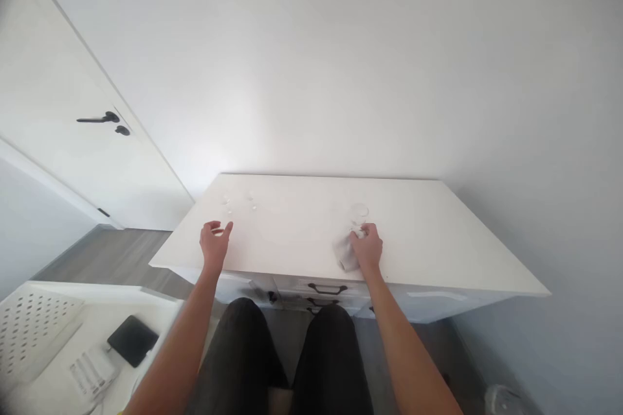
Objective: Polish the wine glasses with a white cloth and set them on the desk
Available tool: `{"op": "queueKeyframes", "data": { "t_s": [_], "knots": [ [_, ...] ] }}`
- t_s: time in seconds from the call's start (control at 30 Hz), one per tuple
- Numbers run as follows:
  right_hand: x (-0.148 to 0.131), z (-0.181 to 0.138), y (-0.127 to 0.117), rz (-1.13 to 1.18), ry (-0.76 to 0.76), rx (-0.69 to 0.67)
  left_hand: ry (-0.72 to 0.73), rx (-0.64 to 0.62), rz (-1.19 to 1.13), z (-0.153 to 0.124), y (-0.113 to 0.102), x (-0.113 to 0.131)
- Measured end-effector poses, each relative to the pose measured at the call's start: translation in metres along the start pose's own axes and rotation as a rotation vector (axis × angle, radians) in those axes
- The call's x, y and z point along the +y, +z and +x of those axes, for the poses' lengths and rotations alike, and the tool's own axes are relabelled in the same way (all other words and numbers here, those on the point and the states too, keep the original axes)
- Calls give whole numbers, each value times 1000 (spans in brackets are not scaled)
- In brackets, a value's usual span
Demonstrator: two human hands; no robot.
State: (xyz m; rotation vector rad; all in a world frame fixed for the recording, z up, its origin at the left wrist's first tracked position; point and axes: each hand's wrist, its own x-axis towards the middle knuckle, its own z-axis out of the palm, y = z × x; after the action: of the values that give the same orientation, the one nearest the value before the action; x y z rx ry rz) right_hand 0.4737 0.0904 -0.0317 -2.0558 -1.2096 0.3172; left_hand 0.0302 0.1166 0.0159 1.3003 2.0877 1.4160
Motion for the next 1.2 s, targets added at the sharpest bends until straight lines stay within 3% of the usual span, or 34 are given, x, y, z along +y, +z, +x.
{"op": "queueKeyframes", "data": {
  "t_s": [0.07, 0.2, 0.33, 0.47, 0.57, 0.63, 0.8, 0.9, 0.97, 1.1, 1.2],
  "knots": [
    [1, -1, 1, 15, 8, 25, -14, 61, 14, 32, 14, 4],
    [1, 0, 3, 3, 26, 35, -22, 12, -35, 69, 43, 13],
    [0, 1, 4, -24, 31, 16, -43, -23, -128, 78, 54, 17],
    [-6, -2, 0, -43, 31, -2, -87, -11, -243, 66, 40, 24],
    [-14, -6, -3, -30, 44, -10, -104, -9, -327, 29, 19, 30],
    [-20, -10, -6, 2, 66, -16, -100, -51, -375, -13, 4, 33],
    [-36, -33, -17, 191, 131, -32, -108, -363, -442, -147, -37, 30],
    [-51, -81, -24, 382, 139, -62, -154, -496, -429, -201, -60, 20],
    [-63, -136, -25, 545, 125, -128, -210, -617, -416, -219, -72, 12],
    [-88, -268, -11, 796, 79, -320, -315, -781, -538, -235, -87, -6],
    [-97, -332, 1, 1108, 51, -570, -398, -842, -661, -239, -100, -19]
  ]
}}
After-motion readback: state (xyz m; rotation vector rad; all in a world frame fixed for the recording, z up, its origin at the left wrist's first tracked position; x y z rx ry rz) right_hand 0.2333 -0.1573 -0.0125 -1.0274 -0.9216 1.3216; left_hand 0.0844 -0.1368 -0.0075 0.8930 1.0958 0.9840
